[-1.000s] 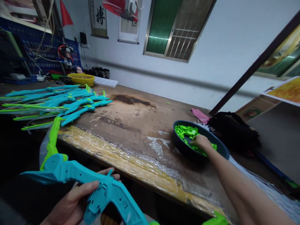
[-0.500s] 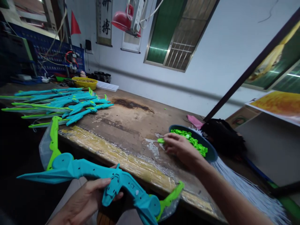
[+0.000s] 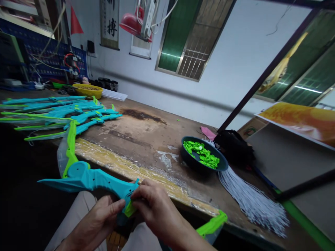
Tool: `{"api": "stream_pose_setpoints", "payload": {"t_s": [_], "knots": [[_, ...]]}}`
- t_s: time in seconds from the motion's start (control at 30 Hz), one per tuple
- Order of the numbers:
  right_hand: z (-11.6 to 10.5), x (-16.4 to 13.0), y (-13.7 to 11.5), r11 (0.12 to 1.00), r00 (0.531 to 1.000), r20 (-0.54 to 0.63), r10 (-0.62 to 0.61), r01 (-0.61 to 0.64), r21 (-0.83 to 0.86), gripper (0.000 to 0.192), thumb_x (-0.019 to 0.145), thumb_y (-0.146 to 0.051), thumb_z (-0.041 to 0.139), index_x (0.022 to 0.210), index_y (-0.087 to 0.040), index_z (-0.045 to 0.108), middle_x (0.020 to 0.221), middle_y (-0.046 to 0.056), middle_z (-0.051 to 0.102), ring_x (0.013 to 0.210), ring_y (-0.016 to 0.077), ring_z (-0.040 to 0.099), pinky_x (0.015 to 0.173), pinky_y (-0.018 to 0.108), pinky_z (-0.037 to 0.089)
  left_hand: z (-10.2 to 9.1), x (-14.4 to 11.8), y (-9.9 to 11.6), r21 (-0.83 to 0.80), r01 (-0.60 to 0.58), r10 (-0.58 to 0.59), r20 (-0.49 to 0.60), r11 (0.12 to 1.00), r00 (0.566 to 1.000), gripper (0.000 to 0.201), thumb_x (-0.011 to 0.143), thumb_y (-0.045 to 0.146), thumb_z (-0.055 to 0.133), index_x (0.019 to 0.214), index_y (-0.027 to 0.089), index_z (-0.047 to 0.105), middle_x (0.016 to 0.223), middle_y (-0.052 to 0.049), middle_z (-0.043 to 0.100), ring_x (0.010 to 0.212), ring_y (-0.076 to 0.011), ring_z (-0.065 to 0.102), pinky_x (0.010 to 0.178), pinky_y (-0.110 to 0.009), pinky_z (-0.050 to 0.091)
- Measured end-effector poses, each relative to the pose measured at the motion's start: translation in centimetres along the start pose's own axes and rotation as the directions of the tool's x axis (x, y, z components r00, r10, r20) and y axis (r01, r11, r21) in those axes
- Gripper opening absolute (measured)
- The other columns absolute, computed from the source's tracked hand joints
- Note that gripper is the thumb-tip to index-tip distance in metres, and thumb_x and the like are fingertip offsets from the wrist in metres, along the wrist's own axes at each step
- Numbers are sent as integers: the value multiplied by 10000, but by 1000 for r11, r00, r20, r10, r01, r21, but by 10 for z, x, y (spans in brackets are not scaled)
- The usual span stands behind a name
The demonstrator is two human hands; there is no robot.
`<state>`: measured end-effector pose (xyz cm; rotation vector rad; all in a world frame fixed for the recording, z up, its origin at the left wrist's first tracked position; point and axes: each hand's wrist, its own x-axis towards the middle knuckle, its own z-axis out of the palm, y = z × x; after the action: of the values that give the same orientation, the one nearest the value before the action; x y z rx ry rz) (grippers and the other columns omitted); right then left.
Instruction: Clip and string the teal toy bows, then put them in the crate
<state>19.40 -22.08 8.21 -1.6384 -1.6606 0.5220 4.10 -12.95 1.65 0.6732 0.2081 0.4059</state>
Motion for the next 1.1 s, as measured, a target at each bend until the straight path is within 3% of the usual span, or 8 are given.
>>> {"api": "stream_pose_setpoints", "payload": {"t_s": [0.17, 0.33, 0.53, 0.67, 0.8, 0.87, 0.97, 1.1], "knots": [[0, -6, -3, 991, 997, -59, 40, -32, 132, 143, 854, -58, 661, 810, -177, 728, 776, -4, 647, 749, 128, 612, 690, 217, 443, 3, -2, 1, 111, -40, 40, 4, 993, 999, 479, 804, 270, 765, 1272, 195, 690, 1288, -108, 681, 1330, -328, 499, 1139, -450, 359], [-1, -8, 0, 978, 993, -85, 81, -63, 200, 111, 866, -111, 660, 822, -183, 733, 782, 5, 669, 743, 140, 623, 684, 230, 465, 1, -3, -2, 204, -97, 92, 32, 974, 995, 489, 812, 300, 757, 1289, 230, 678, 1386, -84, 632, 1391, -332, 439, 1181, -464, 313], [12, -14, -1, 995, 973, -208, -100, 94, -39, 154, 952, -142, 586, 867, -205, 698, 807, 16, 612, 739, 142, 602, 660, 242, 456, 11, -6, -5, 268, -80, 95, -44, 960, 994, 480, 793, 234, 772, 1266, 220, 692, 1385, -66, 642, 1401, -327, 445, 1197, -431, 311], [24, -22, -1, 991, 963, -242, -120, 101, -89, 144, 942, -115, 577, 965, -233, 657, 981, 37, 601, 879, 164, 617, 743, 255, 503, 13, -7, -8, 330, -75, 117, -109, 941, 987, 536, 789, 274, 786, 1305, 207, 659, 1377, -80, 646, 1411, -331, 435, 1194, -432, 324], [25, -26, 0, 980, 965, -251, -76, 26, -195, 440, 888, -70, 600, 1273, -268, 524, 1315, 84, 523, 1195, 238, 535, 986, 366, 483, 14, -9, -9, 447, -74, 152, -141, 892, 978, 542, 796, 356, 775, 1303, 207, 658, 1294, -86, 697, 1432, -341, 393, 1198, -433, 303], [19, -25, 1, 956, 972, -221, -82, 14, -295, 585, 856, -98, 682, 1365, -273, 455, 1386, 102, 497, 1282, 290, 469, 1062, 453, 428, 15, -10, -7, 522, -68, 165, -142, 850, 976, 527, 795, 378, 771, 1284, 206, 673, 1236, -89, 727, 1428, -354, 393, 1193, -439, 304], [7, -20, 2, 941, 984, -154, -90, 33, -338, 673, 830, -198, 793, 1391, -266, 428, 1285, 97, 589, 1176, 296, 537, 984, 450, 469, 14, -12, -2, 551, -72, 162, -115, 831, 980, 504, 821, 391, 744, 1282, 198, 675, 1210, -98, 738, 1411, -363, 417, 1180, -451, 323], [-1, -13, 3, 964, 985, -119, -124, 91, -249, 433, 896, -417, 738, 1247, -248, 551, 1083, 59, 664, 955, 230, 623, 798, 332, 511, 11, -13, 2, 436, -111, 174, -107, 893, 979, 466, 808, 301, 767, 1255, 190, 693, 1252, -101, 720, 1388, -369, 455, 1175, -455, 338]]}}
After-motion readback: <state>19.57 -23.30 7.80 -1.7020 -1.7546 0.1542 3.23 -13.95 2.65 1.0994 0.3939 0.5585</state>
